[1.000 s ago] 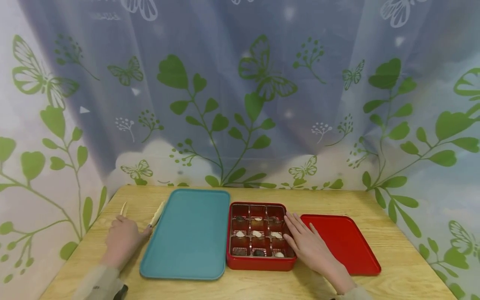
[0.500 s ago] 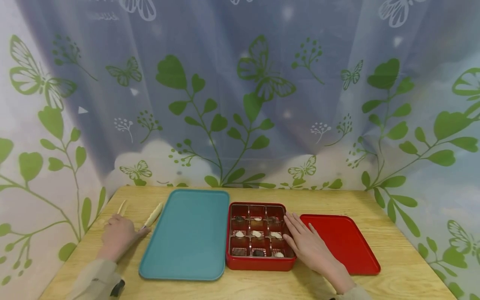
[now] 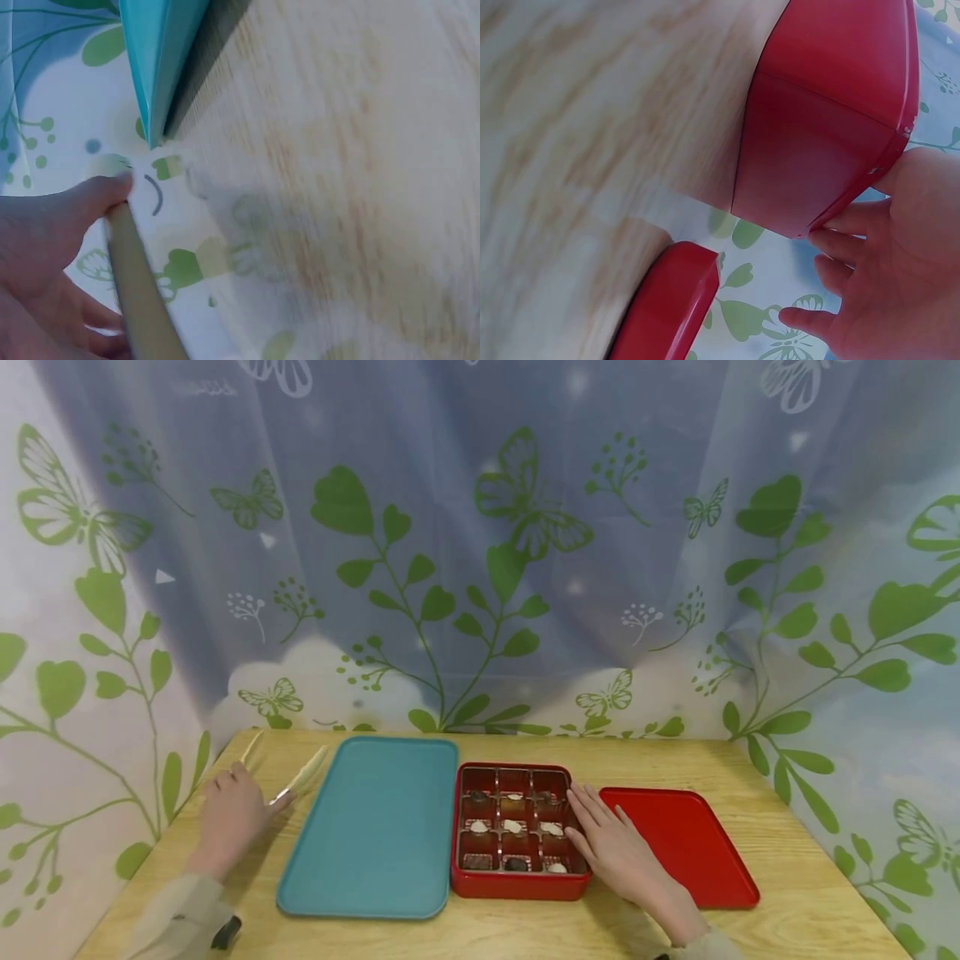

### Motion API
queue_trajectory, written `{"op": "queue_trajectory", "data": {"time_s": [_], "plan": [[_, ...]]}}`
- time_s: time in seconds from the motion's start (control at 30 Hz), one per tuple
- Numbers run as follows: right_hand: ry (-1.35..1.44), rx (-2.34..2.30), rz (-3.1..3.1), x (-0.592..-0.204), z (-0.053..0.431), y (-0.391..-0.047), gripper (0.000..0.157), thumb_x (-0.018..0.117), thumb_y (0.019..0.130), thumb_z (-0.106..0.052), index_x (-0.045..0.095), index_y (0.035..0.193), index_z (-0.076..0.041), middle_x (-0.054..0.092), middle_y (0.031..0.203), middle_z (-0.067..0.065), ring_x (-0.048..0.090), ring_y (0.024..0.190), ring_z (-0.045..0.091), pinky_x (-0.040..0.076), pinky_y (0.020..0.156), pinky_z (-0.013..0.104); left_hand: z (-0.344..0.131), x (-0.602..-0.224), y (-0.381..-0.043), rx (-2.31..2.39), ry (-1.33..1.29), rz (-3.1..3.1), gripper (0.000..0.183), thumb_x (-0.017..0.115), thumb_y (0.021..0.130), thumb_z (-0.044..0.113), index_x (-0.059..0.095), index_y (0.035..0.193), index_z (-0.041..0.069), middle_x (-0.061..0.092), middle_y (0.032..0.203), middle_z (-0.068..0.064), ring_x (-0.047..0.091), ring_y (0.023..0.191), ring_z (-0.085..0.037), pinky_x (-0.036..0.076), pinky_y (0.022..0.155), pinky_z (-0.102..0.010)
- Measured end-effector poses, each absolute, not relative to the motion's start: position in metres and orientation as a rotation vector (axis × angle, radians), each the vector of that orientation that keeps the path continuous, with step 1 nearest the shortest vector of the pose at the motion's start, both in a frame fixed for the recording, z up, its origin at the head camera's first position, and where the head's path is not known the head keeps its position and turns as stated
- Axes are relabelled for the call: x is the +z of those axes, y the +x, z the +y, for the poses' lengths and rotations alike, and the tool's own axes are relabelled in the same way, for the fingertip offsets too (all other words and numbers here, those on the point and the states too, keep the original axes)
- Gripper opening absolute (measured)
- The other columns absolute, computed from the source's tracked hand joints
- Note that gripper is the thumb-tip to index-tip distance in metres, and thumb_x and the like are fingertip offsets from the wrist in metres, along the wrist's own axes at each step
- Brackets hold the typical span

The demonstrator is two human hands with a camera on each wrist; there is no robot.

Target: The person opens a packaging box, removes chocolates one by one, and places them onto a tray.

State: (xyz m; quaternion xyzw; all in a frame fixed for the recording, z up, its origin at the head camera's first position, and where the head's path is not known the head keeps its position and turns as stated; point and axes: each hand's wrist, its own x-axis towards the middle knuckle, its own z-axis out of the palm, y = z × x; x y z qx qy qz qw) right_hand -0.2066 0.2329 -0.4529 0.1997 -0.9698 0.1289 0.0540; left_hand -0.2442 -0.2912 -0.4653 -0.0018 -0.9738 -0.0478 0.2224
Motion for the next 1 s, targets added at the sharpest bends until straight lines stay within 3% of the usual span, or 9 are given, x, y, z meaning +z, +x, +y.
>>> {"op": "queue_trajectory", "data": {"time_s": [0.13, 0.3, 0.6, 0.77, 0.9, 1.0], "plan": [[0.605, 0.409, -2.928, -0.452, 0.233, -0.207, 0.060, 0.052, 0.107, -0.031, 0.035, 0.157, -0.002, 0.032, 0.162, 0.020, 0.028, 0.151, 0.037, 0.026, 0.115, 0.068, -0.286, -0.462, -0.246, -0.194, -0.129, -2.561, 0.089, 0.079, 0.087, 0.033, 0.038, 0.132, -0.032, 0.051, 0.106, -0.051, 0.053, 0.097, -0.064, 0.046, 0.088, -0.066], [0.601, 0.407, -2.925, -0.453, 0.234, -0.207, 0.060, 0.052, 0.107, -0.031, 0.036, 0.157, -0.002, 0.032, 0.162, 0.020, 0.028, 0.150, 0.038, 0.026, 0.115, 0.068, -0.278, -0.453, -0.246, -0.228, -0.289, -2.590, 0.070, 0.070, 0.097, 0.024, 0.038, 0.142, -0.020, 0.052, 0.118, -0.042, 0.050, 0.109, -0.060, 0.044, 0.092, -0.066], [0.604, 0.388, -2.936, -0.452, 0.234, -0.207, 0.061, 0.053, 0.106, -0.031, 0.036, 0.157, -0.002, 0.031, 0.162, 0.020, 0.027, 0.151, 0.038, 0.027, 0.114, 0.068, -0.257, -0.434, -0.241, -0.187, -0.367, -2.619, 0.058, 0.054, 0.105, 0.032, 0.045, 0.144, -0.009, 0.058, 0.123, -0.031, 0.053, 0.117, -0.049, 0.049, 0.093, -0.061], [0.603, 0.385, -2.940, -0.452, 0.234, -0.206, 0.061, 0.053, 0.106, -0.031, 0.035, 0.157, -0.002, 0.030, 0.162, 0.020, 0.026, 0.151, 0.038, 0.026, 0.115, 0.068, -0.244, -0.428, -0.244, -0.167, -0.437, -2.543, 0.069, 0.054, 0.103, 0.048, 0.048, 0.143, -0.009, 0.060, 0.120, -0.028, 0.057, 0.114, -0.044, 0.053, 0.089, -0.056], [0.601, 0.397, -2.949, -0.451, 0.234, -0.206, 0.063, 0.052, 0.107, -0.035, 0.034, 0.158, -0.003, 0.029, 0.163, 0.019, 0.025, 0.151, 0.038, 0.025, 0.115, 0.068, -0.231, -0.425, -0.250, -0.096, -0.532, -2.370, 0.096, 0.031, 0.098, 0.074, 0.052, 0.138, -0.010, 0.062, 0.115, -0.027, 0.061, 0.104, -0.041, 0.056, 0.082, -0.051], [0.601, 0.398, -2.954, -0.450, 0.234, -0.207, 0.065, 0.051, 0.106, -0.038, 0.034, 0.158, -0.003, 0.028, 0.164, 0.018, 0.024, 0.152, 0.038, 0.024, 0.115, 0.068, -0.219, -0.421, -0.255, -0.063, -0.582, -2.261, 0.106, 0.018, 0.093, 0.080, 0.054, 0.137, -0.009, 0.062, 0.116, -0.026, 0.061, 0.101, -0.041, 0.058, 0.077, -0.050]]}}
